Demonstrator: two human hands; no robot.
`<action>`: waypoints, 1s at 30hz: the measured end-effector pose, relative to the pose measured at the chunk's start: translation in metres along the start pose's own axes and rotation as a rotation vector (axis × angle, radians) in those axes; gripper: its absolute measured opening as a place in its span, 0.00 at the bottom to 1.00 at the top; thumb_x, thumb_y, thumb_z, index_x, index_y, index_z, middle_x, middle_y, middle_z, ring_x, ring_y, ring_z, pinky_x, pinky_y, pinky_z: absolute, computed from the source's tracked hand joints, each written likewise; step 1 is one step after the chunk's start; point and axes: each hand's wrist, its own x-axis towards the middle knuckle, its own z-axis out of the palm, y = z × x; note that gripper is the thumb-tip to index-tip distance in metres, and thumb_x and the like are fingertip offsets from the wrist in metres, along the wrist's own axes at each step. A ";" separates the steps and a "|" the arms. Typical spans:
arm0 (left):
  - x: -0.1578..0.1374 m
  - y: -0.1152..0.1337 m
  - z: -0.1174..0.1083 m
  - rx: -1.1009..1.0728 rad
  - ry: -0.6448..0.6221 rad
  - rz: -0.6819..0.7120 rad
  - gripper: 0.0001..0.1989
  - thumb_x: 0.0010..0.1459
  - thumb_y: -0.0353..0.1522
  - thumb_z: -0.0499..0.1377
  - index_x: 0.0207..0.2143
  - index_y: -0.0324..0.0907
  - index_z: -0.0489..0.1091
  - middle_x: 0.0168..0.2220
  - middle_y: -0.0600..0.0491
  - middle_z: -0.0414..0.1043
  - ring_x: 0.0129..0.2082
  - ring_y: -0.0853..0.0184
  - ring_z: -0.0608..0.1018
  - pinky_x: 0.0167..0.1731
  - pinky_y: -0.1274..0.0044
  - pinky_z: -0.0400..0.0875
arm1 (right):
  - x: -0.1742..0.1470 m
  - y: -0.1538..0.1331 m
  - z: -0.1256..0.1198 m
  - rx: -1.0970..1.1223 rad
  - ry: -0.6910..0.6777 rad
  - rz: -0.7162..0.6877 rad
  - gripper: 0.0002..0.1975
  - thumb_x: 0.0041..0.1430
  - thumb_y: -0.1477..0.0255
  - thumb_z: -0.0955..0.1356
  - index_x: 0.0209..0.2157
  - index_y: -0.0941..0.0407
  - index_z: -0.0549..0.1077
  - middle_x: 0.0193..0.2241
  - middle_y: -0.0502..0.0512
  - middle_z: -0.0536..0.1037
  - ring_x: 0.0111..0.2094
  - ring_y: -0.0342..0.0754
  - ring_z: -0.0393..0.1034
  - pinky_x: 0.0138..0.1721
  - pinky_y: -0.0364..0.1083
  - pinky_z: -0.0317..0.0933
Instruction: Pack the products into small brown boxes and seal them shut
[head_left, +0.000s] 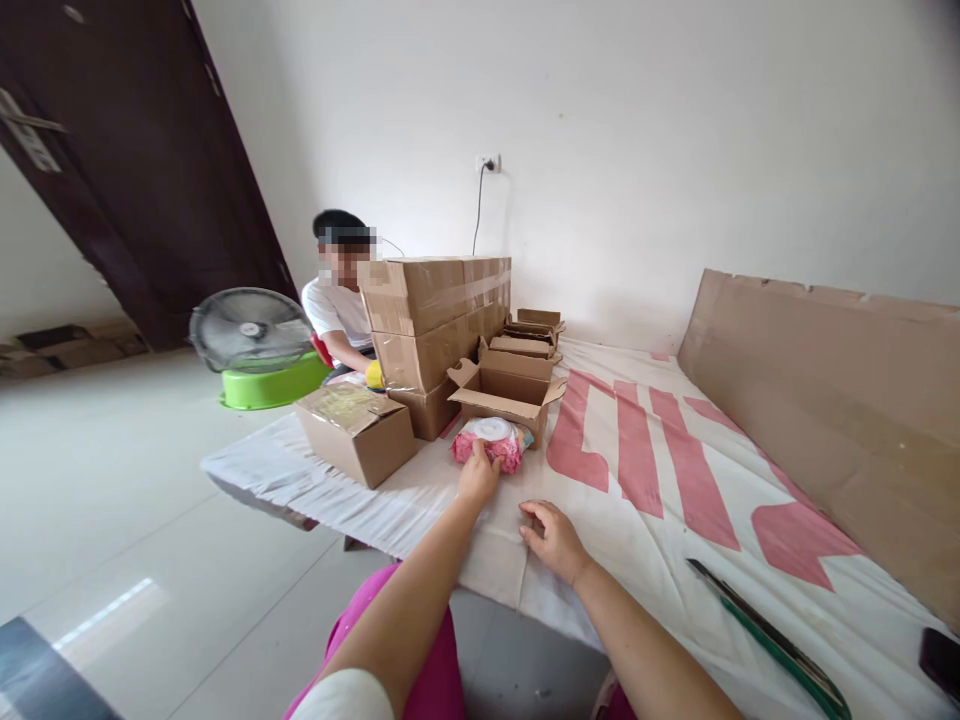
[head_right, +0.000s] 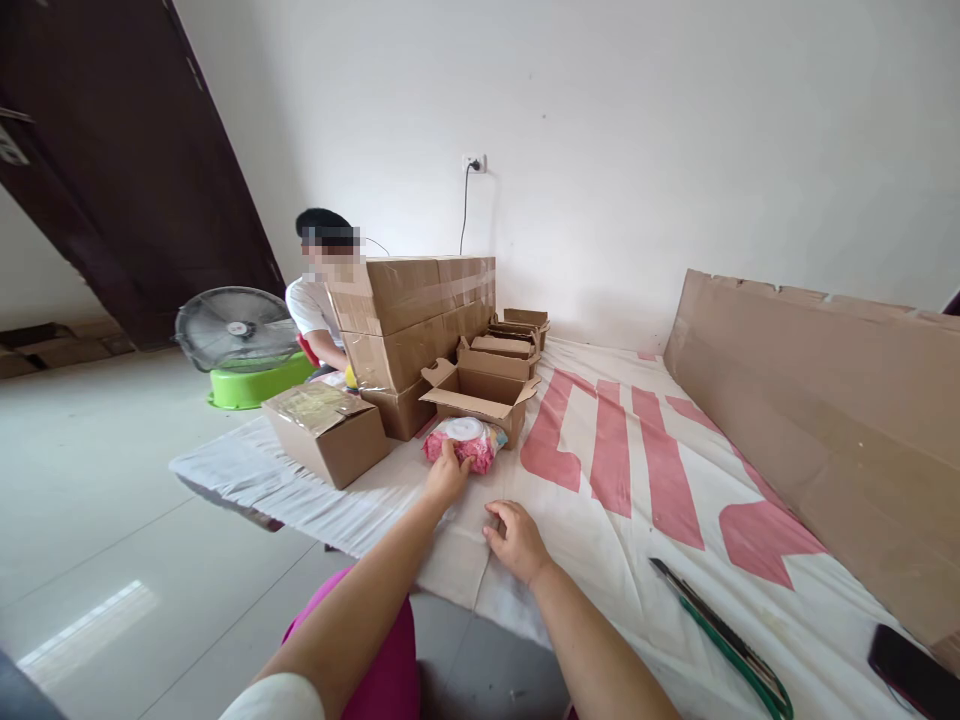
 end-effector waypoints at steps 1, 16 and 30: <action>0.002 -0.001 0.002 0.003 -0.005 0.014 0.25 0.62 0.34 0.51 0.58 0.33 0.51 0.54 0.35 0.68 0.55 0.54 0.72 0.49 0.68 0.66 | 0.000 0.000 0.000 0.000 0.000 -0.003 0.18 0.52 0.77 0.68 0.46 0.55 0.74 0.45 0.58 0.77 0.48 0.52 0.70 0.51 0.53 0.65; -0.021 -0.001 0.002 0.134 -0.148 0.223 0.15 0.59 0.33 0.55 0.48 0.40 0.69 0.56 0.44 0.66 0.62 0.56 0.62 0.61 0.65 0.53 | 0.000 0.003 -0.002 0.045 0.001 -0.007 0.12 0.54 0.73 0.65 0.40 0.55 0.76 0.42 0.57 0.78 0.42 0.50 0.73 0.43 0.49 0.68; -0.050 -0.002 -0.068 0.147 0.147 0.249 0.21 0.61 0.34 0.54 0.57 0.45 0.63 0.64 0.45 0.55 0.67 0.52 0.50 0.63 0.59 0.48 | -0.001 0.002 -0.003 0.074 0.013 0.048 0.09 0.55 0.69 0.65 0.36 0.55 0.75 0.33 0.55 0.79 0.34 0.48 0.73 0.38 0.48 0.68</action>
